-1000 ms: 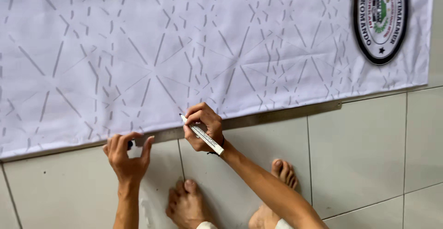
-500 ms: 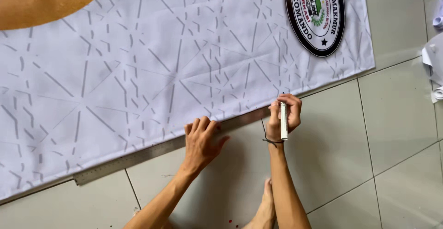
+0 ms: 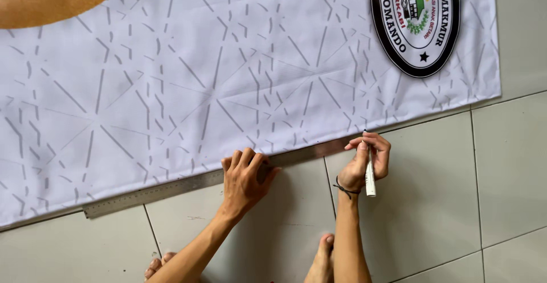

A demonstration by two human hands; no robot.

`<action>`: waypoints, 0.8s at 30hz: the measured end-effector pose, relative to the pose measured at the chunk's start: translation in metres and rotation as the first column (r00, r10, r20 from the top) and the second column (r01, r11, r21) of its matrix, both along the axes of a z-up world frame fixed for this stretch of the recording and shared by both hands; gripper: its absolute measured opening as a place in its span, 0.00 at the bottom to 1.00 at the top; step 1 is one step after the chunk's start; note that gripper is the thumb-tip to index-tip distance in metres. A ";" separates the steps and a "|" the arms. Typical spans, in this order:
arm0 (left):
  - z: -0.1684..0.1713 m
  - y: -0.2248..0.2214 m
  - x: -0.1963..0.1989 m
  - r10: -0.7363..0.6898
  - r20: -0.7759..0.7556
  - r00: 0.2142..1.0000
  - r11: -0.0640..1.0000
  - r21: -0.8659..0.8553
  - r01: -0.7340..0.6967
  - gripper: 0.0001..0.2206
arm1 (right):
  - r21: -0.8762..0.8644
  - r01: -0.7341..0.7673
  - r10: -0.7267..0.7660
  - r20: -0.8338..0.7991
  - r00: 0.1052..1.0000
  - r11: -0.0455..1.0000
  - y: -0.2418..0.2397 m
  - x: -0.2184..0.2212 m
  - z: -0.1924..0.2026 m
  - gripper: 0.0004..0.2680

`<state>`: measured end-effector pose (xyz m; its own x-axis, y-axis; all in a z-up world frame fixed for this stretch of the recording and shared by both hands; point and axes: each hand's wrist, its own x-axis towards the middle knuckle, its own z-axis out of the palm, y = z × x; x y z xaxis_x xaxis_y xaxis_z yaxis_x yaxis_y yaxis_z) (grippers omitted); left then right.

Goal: The person marks a large printed banner on the floor by hand using a marker and a metal ruler to guide the lines.

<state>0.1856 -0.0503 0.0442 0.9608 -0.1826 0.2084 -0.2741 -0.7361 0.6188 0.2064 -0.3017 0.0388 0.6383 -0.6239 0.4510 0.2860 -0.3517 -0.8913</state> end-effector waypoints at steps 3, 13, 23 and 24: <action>0.000 -0.001 0.000 0.004 0.007 1.000 1.000 0.016 -0.004 0.15 | -0.003 0.013 -0.013 0.013 1.000 1.000 -0.004 -0.003 -0.006 0.02; 0.004 -0.002 0.003 -0.004 0.051 0.999 1.000 0.021 0.003 0.14 | -0.054 0.018 -0.019 -0.017 1.000 0.998 -0.004 -0.002 -0.011 0.03; 0.004 -0.003 0.001 -0.006 0.056 0.998 1.000 0.023 0.005 0.14 | -0.030 0.021 -0.023 -0.057 0.998 0.999 -0.003 -0.004 -0.009 0.02; 0.005 -0.003 0.001 -0.005 0.055 0.998 1.000 0.010 0.005 0.14 | -0.027 0.017 -0.018 -0.051 0.999 1.000 -0.004 -0.004 -0.010 0.02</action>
